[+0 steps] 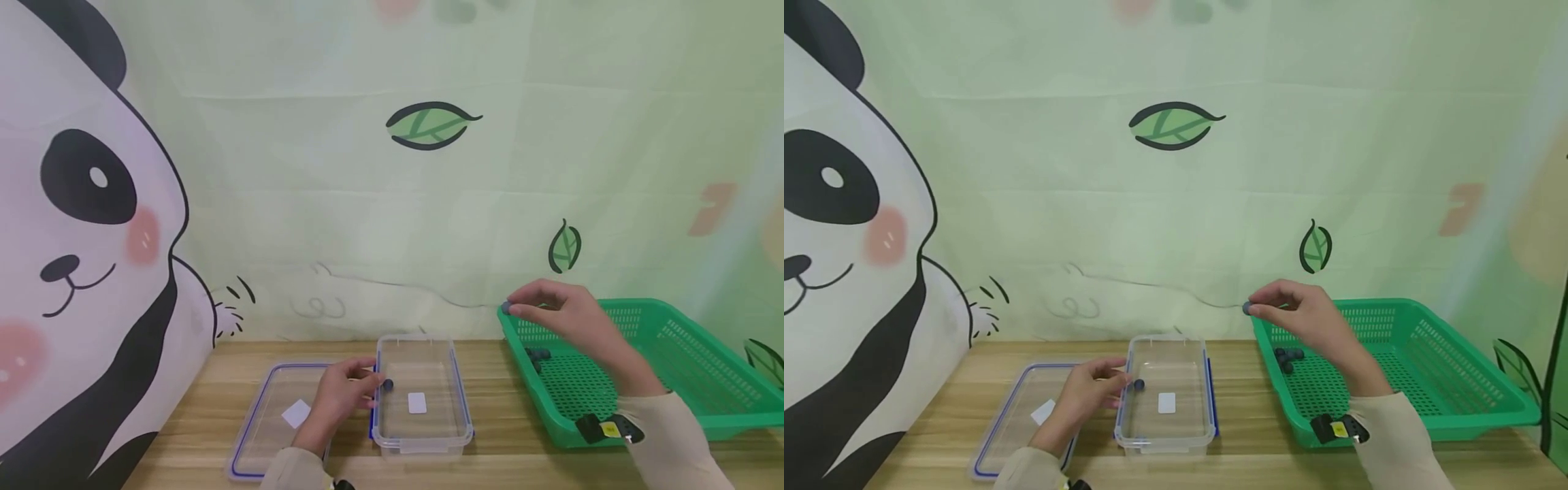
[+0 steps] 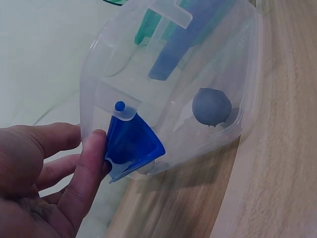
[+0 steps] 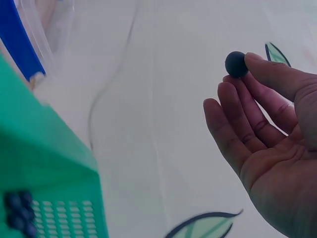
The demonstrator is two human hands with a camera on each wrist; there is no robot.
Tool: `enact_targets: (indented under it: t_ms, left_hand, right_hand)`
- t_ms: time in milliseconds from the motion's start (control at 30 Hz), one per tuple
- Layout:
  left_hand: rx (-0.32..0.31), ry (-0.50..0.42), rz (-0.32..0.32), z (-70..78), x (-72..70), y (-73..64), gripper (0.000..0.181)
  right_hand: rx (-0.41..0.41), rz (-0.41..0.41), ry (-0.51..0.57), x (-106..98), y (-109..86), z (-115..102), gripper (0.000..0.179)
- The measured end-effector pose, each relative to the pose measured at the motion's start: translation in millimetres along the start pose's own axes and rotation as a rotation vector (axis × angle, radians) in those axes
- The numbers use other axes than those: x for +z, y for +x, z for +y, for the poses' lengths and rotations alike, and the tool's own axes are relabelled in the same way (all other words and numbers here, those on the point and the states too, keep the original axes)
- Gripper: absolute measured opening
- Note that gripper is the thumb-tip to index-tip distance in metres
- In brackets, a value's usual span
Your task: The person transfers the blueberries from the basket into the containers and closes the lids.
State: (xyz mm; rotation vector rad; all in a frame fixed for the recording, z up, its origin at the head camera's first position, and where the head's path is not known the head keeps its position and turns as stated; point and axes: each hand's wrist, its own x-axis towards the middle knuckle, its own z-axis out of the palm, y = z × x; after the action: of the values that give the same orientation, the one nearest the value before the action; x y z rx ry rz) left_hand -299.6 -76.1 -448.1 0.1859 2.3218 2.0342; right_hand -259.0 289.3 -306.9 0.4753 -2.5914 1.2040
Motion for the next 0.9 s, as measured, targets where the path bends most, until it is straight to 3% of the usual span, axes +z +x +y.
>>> enact_targets:
  t_ms: [367,667,900]
  left_hand:
    - [-0.007,-0.005,-0.002,1.7,0.2,-0.4,0.044]
    - [0.001,-0.005,-0.007,1.4,1.2,-0.8,0.045]
    - [-0.006,-0.012,0.000,0.7,0.0,-1.3,0.045]
  right_hand:
    - [0.066,0.000,0.139,34,-11.8,1,0.030]
    - [0.011,-0.072,0.218,59,-14.1,3,0.022]
    - [-0.105,-0.150,0.202,83,-12.0,3,0.015]
